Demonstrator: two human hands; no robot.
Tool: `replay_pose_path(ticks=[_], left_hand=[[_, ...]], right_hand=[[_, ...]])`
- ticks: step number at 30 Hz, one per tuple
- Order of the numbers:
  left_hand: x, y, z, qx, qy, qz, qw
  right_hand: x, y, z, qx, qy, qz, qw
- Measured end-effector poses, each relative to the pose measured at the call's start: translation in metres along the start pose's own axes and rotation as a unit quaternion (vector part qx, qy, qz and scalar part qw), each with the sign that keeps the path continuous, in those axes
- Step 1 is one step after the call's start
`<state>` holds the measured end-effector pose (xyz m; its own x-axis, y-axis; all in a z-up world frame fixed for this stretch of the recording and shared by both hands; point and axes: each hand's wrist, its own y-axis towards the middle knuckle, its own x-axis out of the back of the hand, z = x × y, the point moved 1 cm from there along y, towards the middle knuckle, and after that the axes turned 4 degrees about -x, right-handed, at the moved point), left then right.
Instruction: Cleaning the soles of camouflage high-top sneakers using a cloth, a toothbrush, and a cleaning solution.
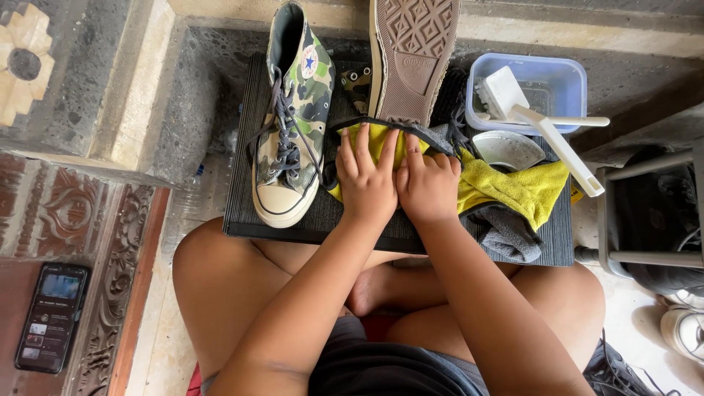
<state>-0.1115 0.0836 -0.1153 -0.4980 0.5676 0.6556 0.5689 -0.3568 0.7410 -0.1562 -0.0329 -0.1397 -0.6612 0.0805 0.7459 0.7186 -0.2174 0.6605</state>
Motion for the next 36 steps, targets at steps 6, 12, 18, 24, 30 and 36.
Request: replay_pose_path(ticks=[6, 12, 18, 24, 30, 36], left_hand=[[-0.002, 0.0, 0.001, 0.024, 0.007, 0.009, 1.0], [-0.001, 0.0, 0.001, 0.025, 0.0, 0.027, 0.999], [-0.011, -0.006, 0.001, 0.019, 0.0, 0.01, 1.0], [-0.016, -0.011, -0.001, 0.044, -0.018, 0.058, 0.997], [-0.016, -0.008, 0.005, 0.068, -0.074, 0.149, 0.984], [-0.019, -0.012, 0.008, 0.08, -0.086, 0.181, 0.977]], right_hand=[[-0.018, -0.003, -0.006, -0.047, -0.011, 0.062, 0.997], [-0.012, 0.004, -0.004, -0.077, 0.012, 0.136, 0.988], [0.01, 0.019, 0.005, -0.092, -0.033, 0.293, 0.951], [0.021, 0.029, 0.009, -0.1, -0.066, 0.421, 0.899], [0.027, 0.036, 0.012, -0.143, -0.07, 0.461, 0.873], [0.027, 0.029, 0.016, -0.158, -0.073, 0.45, 0.876]])
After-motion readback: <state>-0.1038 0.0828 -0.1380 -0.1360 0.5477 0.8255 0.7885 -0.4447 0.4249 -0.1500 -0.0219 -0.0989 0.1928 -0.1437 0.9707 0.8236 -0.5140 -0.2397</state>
